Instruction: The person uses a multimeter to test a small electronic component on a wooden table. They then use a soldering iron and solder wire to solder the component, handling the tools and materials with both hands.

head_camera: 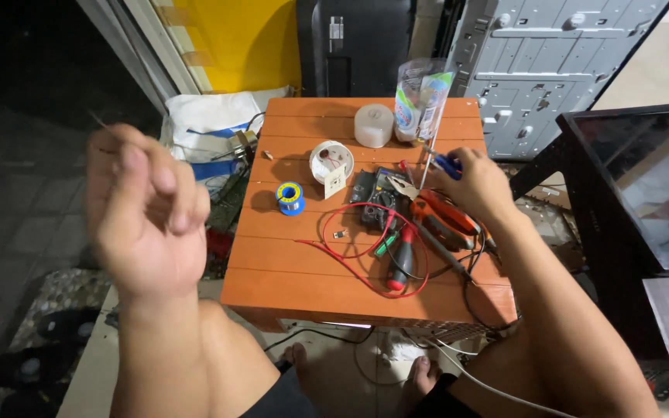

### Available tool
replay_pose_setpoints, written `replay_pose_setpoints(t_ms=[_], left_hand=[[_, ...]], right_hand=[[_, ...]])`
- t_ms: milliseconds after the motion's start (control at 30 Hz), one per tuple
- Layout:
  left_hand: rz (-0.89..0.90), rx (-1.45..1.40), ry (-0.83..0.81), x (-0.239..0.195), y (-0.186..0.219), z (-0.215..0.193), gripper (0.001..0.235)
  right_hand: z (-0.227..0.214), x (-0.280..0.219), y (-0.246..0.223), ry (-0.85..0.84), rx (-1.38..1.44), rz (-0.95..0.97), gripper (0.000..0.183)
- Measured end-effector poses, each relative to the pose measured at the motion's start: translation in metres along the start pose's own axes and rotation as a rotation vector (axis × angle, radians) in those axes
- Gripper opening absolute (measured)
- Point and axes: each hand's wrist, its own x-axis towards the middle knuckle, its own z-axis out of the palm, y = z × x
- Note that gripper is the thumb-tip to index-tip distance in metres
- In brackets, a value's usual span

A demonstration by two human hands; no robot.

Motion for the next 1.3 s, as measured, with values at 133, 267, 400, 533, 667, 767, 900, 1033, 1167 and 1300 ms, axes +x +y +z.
replay_pose_setpoints(t_ms=[133,267,400,533,667,767,900,1033,1167,1300], left_hand=[[-0.106,0.145,-0.019,-0.009,-0.027,0.007,0.009],[-0.298,0.090,-0.093,-0.016,-0.057,0.006,0.008],[-0.330,-0.007,-0.234,-0.014,-0.081,0.014,0.007],[-0.430,-0.108,-0.436,-0.013,-0.110,-0.002,0.010],[-0.506,-0.196,-0.560,-0.020,-0.126,-0.044,0.014],[-0.566,-0.270,-0.642,-0.028,-0.138,-0.079,0.018],[-0.612,-0.348,-0.734,-0.027,-0.142,-0.132,0.023],[-0.653,-0.439,-0.819,-0.028,-0.150,-0.178,0.028],[-0.714,-0.534,-0.892,-0.028,-0.148,-0.199,0.033],[-0.755,-0.627,-0.960,-0.025,-0.148,-0.207,0.038]], right_hand=[[0.020,0.003,-0.003,0.004,-0.031,-0.077,0.058],[0.023,-0.009,-0.017,0.197,0.012,-0.180,0.044],[0.009,-0.011,-0.018,0.173,0.107,-0.223,0.047],[0.028,-0.001,0.005,0.211,0.049,-0.138,0.052],[0.030,-0.001,0.004,0.180,0.051,-0.139,0.050],[0.032,-0.001,0.007,0.169,0.030,-0.127,0.050],[0.035,0.004,0.005,0.171,0.011,-0.123,0.047],[0.044,0.007,0.003,0.169,0.016,-0.133,0.047],[0.059,0.017,0.008,0.206,-0.026,-0.151,0.050],[0.059,0.022,0.006,0.240,-0.036,-0.142,0.048]])
